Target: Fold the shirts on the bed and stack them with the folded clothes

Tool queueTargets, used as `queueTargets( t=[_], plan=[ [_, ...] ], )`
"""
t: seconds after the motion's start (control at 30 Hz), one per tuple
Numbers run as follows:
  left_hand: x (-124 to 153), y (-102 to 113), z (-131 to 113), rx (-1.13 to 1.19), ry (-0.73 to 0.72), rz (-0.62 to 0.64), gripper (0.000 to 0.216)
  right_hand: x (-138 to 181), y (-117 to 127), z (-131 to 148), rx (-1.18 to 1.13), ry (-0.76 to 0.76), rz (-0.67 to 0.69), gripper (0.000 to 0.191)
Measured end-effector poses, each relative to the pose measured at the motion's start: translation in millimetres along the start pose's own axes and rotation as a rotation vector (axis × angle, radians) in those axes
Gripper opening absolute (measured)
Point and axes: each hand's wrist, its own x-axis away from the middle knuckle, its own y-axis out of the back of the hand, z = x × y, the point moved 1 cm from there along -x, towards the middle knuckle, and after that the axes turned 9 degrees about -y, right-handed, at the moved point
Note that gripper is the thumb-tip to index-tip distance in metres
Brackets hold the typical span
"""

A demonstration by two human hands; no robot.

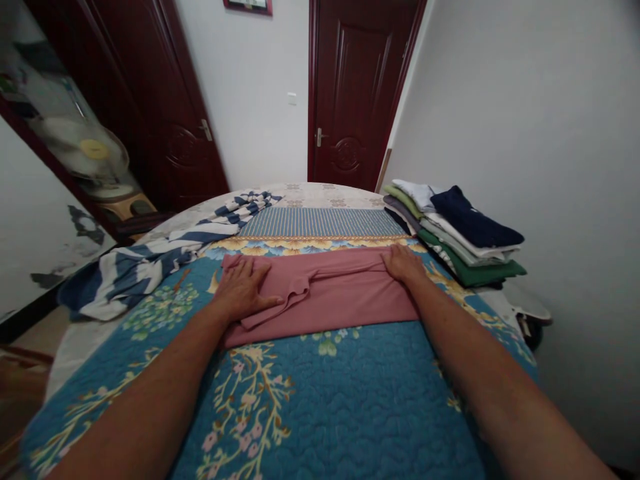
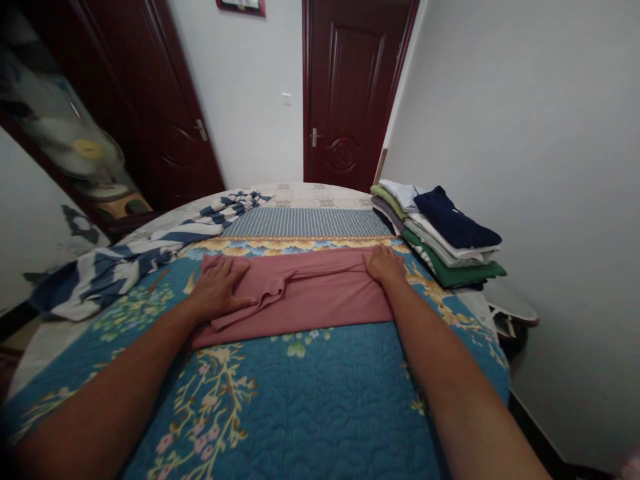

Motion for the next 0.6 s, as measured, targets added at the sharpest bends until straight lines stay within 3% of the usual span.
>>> queueTargets(
  t=[0.17,0.33,0.47,0.6],
  plan=[
    [2,22,-49,0.072,-0.193,-0.007,0.072,1,-5,-7,-0.009,-0.008,-0.04,0.07],
    [7,24,-110,0.258,-0.499,0.182,0.079,3,-3,-5,-0.023,-0.011,-0.027,0.072],
    [9,22,-114,0.381,-0.558,0.124,0.055,2,-4,-7,-0.018,-0.003,-0.032,0.073],
    [3,13,-94,0.309,-0.344,-0.069,0.058,-1,-6,-8,-0.021,-0.006,-0.028,0.073]
  ],
)
